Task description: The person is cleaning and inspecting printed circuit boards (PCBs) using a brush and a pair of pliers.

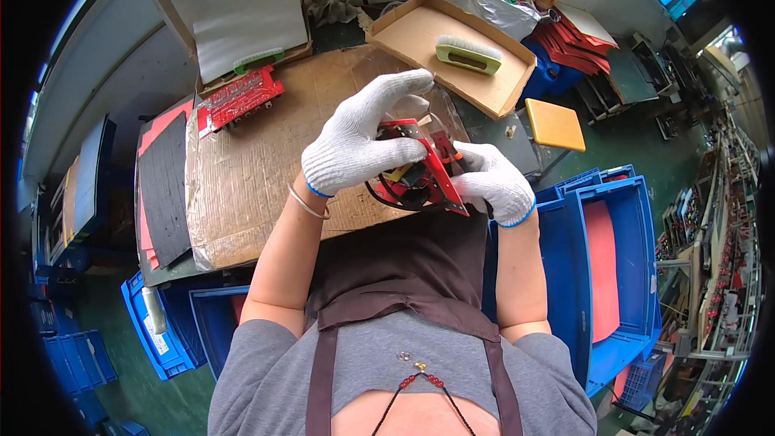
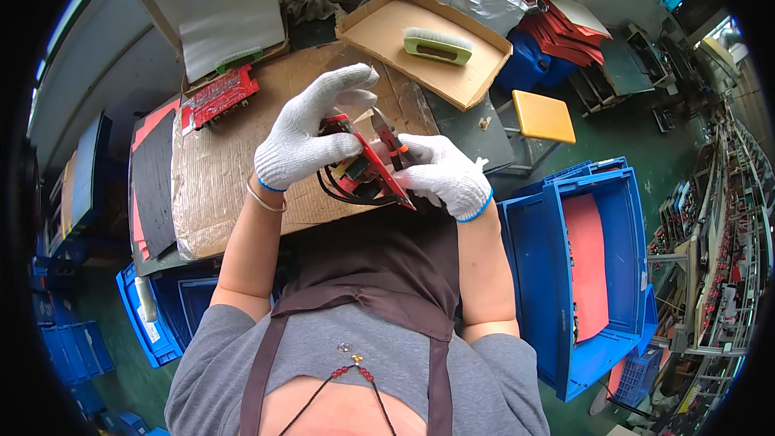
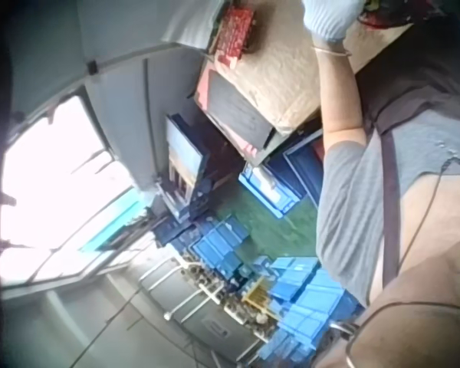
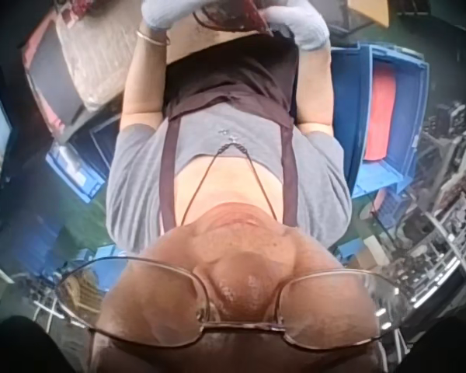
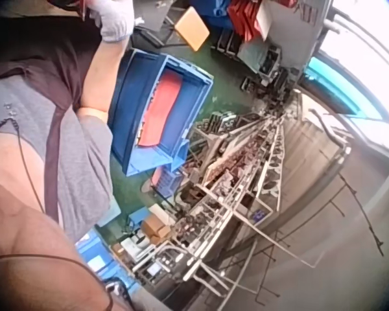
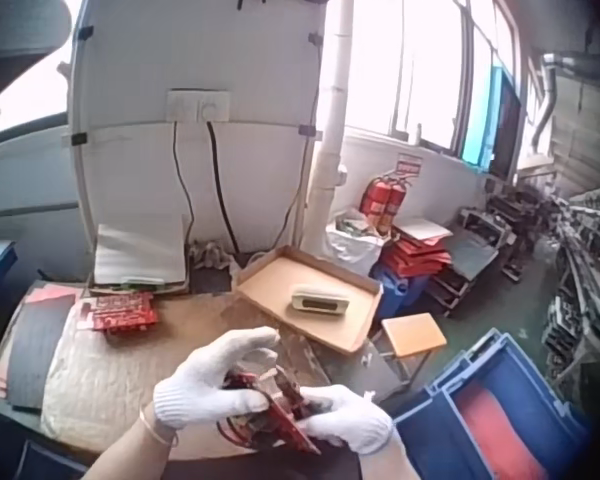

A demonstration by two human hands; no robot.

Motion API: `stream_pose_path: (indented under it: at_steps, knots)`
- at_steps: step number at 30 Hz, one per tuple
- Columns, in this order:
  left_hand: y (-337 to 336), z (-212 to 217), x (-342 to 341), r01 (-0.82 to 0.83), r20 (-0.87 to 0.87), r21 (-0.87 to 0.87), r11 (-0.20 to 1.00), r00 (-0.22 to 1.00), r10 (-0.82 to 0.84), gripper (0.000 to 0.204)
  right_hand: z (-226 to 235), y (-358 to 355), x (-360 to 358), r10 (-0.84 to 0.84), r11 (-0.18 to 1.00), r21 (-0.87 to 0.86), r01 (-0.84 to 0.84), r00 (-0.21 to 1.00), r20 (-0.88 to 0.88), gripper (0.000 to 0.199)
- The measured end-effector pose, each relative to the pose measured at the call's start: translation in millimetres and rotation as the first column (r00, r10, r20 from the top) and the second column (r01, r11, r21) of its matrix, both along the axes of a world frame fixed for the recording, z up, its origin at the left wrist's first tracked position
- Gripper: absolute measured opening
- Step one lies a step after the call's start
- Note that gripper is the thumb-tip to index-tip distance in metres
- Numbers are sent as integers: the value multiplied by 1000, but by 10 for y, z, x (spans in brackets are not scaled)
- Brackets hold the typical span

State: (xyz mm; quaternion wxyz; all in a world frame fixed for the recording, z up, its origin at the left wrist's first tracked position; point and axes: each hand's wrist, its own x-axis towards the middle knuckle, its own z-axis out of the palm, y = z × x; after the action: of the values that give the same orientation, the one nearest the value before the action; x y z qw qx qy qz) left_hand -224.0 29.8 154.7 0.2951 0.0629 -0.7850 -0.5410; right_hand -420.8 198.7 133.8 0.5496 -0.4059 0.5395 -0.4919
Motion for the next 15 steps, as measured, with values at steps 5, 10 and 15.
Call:
stream_pose_path:
  at_steps: [5, 10, 15]
  knots:
    - [-45, -91, 80, -5, -100, 70, 998, 995, 12, 78, -309, 177, -78, -272, 962, 66, 264, 928, 253, 50]
    - [-26, -138, 173, -74, -137, 200, 977, 985, 103, 85, -612, 733, -257, -577, 804, -38, 593, 765, -286, 40]
    - [-38, -172, 118, -125, -133, 209, 970, 979, 155, 85, -896, 1149, -461, -530, 674, -442, 592, -30, -848, 42]
